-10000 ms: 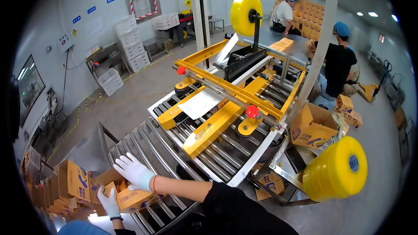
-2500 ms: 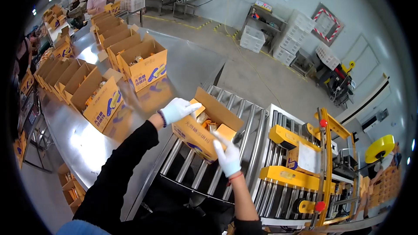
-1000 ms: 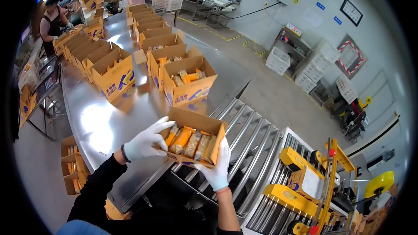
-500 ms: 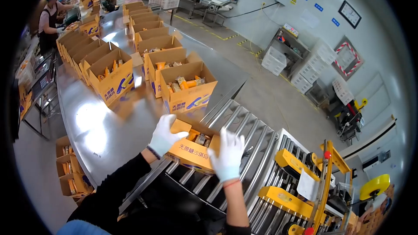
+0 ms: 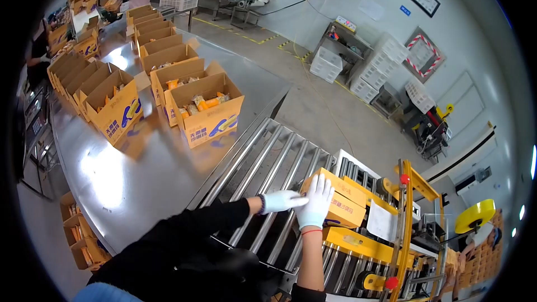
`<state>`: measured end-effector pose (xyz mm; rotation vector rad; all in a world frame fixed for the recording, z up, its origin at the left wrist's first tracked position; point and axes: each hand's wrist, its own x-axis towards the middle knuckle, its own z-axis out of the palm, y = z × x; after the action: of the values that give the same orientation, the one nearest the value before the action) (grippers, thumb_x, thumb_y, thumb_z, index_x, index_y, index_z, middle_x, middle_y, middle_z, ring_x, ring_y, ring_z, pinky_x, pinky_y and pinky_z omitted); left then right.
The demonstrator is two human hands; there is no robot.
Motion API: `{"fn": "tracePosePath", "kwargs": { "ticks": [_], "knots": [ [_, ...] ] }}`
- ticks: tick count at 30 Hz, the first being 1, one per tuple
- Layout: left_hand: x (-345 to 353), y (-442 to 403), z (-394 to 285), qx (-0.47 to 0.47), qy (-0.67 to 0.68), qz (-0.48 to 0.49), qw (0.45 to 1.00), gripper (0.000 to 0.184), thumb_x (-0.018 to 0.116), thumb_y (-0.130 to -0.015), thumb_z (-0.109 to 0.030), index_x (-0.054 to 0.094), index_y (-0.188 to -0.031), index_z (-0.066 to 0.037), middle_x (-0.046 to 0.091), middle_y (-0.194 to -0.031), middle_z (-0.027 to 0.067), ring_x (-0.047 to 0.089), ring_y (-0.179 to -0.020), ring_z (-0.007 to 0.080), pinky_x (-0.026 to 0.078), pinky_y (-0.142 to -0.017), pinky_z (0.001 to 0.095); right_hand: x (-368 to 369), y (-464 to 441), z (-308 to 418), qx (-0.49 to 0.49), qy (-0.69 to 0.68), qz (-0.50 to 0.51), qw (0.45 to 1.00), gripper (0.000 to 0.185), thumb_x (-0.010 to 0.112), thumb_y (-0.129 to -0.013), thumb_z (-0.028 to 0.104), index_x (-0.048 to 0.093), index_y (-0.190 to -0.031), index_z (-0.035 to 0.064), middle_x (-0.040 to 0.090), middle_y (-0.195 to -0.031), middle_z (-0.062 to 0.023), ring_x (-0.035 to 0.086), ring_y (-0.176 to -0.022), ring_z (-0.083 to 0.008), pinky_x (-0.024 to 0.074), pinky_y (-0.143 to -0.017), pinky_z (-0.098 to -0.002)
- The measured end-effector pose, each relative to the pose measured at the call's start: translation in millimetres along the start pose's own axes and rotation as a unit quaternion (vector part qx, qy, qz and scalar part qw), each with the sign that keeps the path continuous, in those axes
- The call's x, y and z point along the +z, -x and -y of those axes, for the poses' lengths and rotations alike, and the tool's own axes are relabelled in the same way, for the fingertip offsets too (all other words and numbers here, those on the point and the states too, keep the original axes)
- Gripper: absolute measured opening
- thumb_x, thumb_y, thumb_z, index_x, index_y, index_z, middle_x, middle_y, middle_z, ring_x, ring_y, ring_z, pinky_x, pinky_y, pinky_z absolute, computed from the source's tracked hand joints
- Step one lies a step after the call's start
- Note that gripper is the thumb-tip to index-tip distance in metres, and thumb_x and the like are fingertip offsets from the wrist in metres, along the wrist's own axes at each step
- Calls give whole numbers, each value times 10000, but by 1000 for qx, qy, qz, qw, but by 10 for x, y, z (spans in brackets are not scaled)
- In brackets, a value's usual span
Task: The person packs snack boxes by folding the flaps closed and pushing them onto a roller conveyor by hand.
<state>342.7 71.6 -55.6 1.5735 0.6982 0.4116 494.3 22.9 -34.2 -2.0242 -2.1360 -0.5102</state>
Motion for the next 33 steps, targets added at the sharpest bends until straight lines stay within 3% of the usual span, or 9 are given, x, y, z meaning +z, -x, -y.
{"fn": "tracePosePath", "kwargs": {
  "ticks": [4,7,9,13,17,21,25,29,33],
  "knots": [
    [-848,725,-108,180,-346,-263,882,631,755,-860,-342,516,-1311,30,557,-1283,271,533,-1219,434,448,-1054,484,117,184,-349,40,-40,-38,998,405,664,-875,146,664,-1276,86,418,-1570,-180,356,-1471,-357,242,-1241,-491],
    [-1728,1641,-723,24,-631,-417,654,455,688,-860,-211,553,-1250,-19,630,-1118,186,617,-1071,341,410,-1048,481,160,289,-473,70,-58,-90,992,322,634,-850,34,710,-1156,95,461,-1545,-169,380,-1458,-361,265,-1229,-484],
    [-2388,1772,-3,-151,-619,-434,637,376,654,-875,-229,623,-1201,-45,705,-1005,173,696,-944,338,475,-992,478,25,322,-388,57,-44,-68,995,286,647,-837,24,712,-1112,71,497,-1502,-180,409,-1432,-377,301,-1209,-480],
    [-2078,1605,-349,-91,-590,-263,758,319,594,-894,-332,709,-886,-35,725,-849,212,719,-830,395,573,-774,496,153,523,435,-12,-551,31,834,672,783,-809,191,525,-1402,6,524,-1425,-233,453,-1370,-440,349,-1173,-503],
    [-1594,1482,-478,119,-242,-251,930,628,574,-976,-528,661,-1210,49,682,-1196,265,652,-1142,375,497,-1013,426,-637,504,1049,-166,-366,2,916,1059,892,-707,328,333,-1512,-73,404,-1530,-276,373,-1436,-444,298,-1210,-489],
    [-1720,1822,-459,123,-402,-464,779,624,623,-987,-428,515,-1436,-8,618,-1380,199,599,-1272,338,440,-1116,399,-711,447,986,-148,-280,-35,948,1025,891,-698,349,391,-1523,2,390,-1547,-252,361,-1440,-425,267,-1202,-558],
    [-1670,1709,-625,44,-365,-194,909,533,572,-996,-503,696,-1249,-51,689,-1222,177,643,-1182,308,491,-1027,392,-314,324,919,-184,-352,-17,918,644,785,-835,264,581,-1417,79,632,-1316,-167,556,-1268,-333,337,-1161,-517],
    [-1686,923,-491,43,-548,-120,827,548,502,-1000,-537,768,-908,-67,707,-1015,174,624,-938,373,516,-868,451,-315,246,775,34,-661,101,743,463,720,-929,246,655,-1309,-13,656,-1269,-194,574,-1261,-359,371,-1148,-408],
    [-1493,556,-150,132,-529,-266,795,422,646,-924,-472,748,-921,-63,656,-940,158,589,-1003,367,501,-921,458,-456,-40,715,-51,-350,-9,936,681,803,-832,277,558,-1398,-12,530,-1439,-216,455,-1376,-383,330,-1175,-470]
  ]
}}
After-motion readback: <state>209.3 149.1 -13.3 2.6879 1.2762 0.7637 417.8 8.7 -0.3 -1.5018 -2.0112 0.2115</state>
